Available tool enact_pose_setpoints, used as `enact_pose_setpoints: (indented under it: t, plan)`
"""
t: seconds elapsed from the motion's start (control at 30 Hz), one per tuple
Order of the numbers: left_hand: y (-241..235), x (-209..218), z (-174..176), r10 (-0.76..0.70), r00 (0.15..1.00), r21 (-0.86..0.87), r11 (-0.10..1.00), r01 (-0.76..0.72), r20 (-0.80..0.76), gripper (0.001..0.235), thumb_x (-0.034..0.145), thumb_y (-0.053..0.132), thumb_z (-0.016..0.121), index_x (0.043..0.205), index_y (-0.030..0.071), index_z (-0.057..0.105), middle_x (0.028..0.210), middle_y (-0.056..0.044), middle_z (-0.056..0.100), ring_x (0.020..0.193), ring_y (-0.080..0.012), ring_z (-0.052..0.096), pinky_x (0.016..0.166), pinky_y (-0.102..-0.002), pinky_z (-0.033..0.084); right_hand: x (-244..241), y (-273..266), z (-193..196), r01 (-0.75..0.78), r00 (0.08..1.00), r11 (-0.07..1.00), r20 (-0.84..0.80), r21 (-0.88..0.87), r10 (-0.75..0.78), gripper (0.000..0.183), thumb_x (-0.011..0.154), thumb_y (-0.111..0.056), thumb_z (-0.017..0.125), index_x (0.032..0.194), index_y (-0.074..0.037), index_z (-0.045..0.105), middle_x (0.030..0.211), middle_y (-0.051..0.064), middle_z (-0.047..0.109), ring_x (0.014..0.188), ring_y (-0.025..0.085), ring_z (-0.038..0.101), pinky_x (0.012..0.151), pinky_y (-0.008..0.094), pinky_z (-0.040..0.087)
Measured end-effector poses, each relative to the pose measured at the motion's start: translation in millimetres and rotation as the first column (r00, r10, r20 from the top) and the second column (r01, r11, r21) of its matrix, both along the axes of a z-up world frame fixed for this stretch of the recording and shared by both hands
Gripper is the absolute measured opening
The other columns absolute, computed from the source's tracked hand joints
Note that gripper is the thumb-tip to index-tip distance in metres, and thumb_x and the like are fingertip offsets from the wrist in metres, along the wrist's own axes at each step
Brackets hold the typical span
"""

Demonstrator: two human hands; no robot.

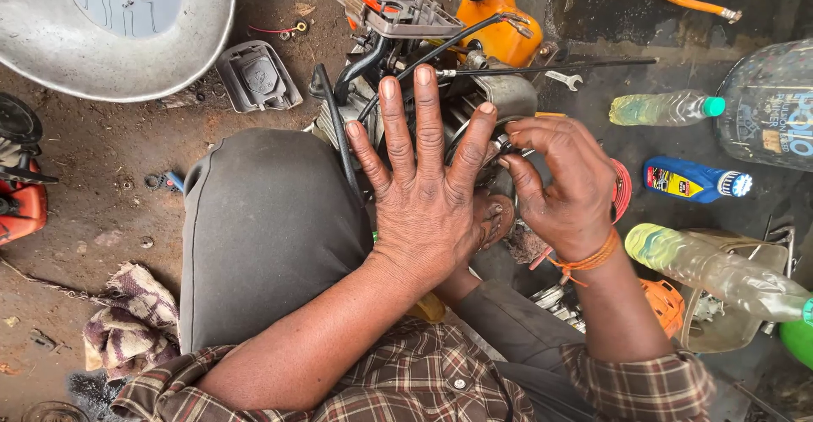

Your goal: The person pours oil into a small engine and disassembles the clutch assembly by hand. After reassembling the clutch components using a screwdriver and wrench, the person counts paper currency.

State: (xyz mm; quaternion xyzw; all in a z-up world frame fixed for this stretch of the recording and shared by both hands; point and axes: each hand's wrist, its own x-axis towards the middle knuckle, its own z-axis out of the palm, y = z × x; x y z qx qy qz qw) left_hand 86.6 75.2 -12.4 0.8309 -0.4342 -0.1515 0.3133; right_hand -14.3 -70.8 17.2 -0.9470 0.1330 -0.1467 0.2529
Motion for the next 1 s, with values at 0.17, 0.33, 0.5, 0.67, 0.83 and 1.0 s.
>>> enact_pose_setpoints:
  t: [0.17, 0.33, 0.5, 0.67, 0.83, 1.0]
  plan:
    - [1.2, -4.9, -7.2, 0.011, 0.999, -0.02, 1.0, -0.011, 0.031, 0.089, 0.092, 0.048, 0.075, 0.164, 0.03, 0.027, 0.171, -0.03, 0.001, 0.158, -0.055, -0.003, 0.118, -0.079, -0.011, -5.8, 10.6, -13.2, 0.091, 0.992, 0.996, 0.089, 0.012, -0.091, 0.027, 0.091, 0.0, 0.083, 0.111, -0.002, 0.064, 0.117, 0.012, 0.072, 0.111, 0.031, 0.071, 0.093, 0.038, 0.056]
    - [-0.4, -6.6, -13.7, 0.01, 0.994, 0.003, 1.0, -0.01, 0.109, 0.08, 0.098, 0.033, 0.069, 0.166, 0.031, 0.025, 0.171, -0.031, 0.0, 0.158, -0.0556, -0.004, 0.118, -0.079, -0.011, -9.2, 18.1, -22.5, 0.206, 0.971, 0.969, 0.153, -0.137, -0.185, 0.025, 0.088, -0.009, 0.087, 0.107, -0.002, 0.072, 0.102, 0.012, 0.067, 0.096, 0.031, 0.066, 0.085, 0.04, 0.054]
    - [-1.0, -5.5, -10.2, 0.004, 0.996, 0.021, 1.0, -0.006, 0.092, 0.083, 0.094, 0.029, 0.07, 0.164, 0.032, 0.027, 0.17, -0.031, 0.0, 0.158, -0.0559, -0.005, 0.117, -0.079, -0.012, -8.6, 25.4, -25.1, 0.267, 0.96, 0.953, 0.126, -0.144, -0.25, 0.022, 0.096, -0.013, 0.082, 0.11, -0.002, 0.07, 0.102, 0.013, 0.066, 0.092, 0.03, 0.066, 0.08, 0.04, 0.053]
    - [-1.8, -2.5, -5.3, 0.005, 0.999, -0.028, 1.0, -0.004, 0.031, 0.083, 0.093, 0.038, 0.074, 0.163, 0.029, 0.03, 0.169, -0.032, -0.001, 0.156, -0.0566, -0.006, 0.116, -0.08, -0.013, 0.8, 31.0, -25.7, 0.332, 0.943, 0.927, 0.084, -0.176, -0.322, 0.022, 0.101, -0.018, 0.08, 0.101, -0.003, 0.064, 0.097, 0.013, 0.064, 0.088, 0.032, 0.065, 0.076, 0.043, 0.051]
    - [-1.9, -4.2, -3.7, 0.011, 1.0, -0.007, 1.0, -0.011, 0.024, 0.081, 0.089, 0.03, 0.072, 0.161, 0.029, 0.033, 0.17, -0.031, 0.0, 0.156, -0.0565, -0.007, 0.116, -0.079, -0.013, 1.6, 29.3, -35.8, 0.428, 0.892, 0.872, -0.048, -0.238, -0.45, 0.03, 0.108, -0.019, 0.072, 0.089, -0.002, 0.058, 0.085, 0.015, 0.059, 0.079, 0.036, 0.06, 0.068, 0.047, 0.045]
    - [-1.7, -0.6, 0.2, -0.003, 1.0, -0.004, 1.0, 0.003, 0.017, 0.082, 0.088, 0.032, 0.07, 0.161, 0.027, 0.035, 0.168, -0.032, -0.001, 0.155, -0.0574, -0.007, 0.115, -0.08, -0.014, 6.0, 30.8, -10.8, 0.479, 0.878, 0.872, -0.07, 0.101, -0.474, 0.026, 0.109, -0.019, 0.066, 0.091, -0.001, 0.06, 0.083, 0.013, 0.061, 0.072, 0.031, 0.061, 0.065, 0.041, 0.046]
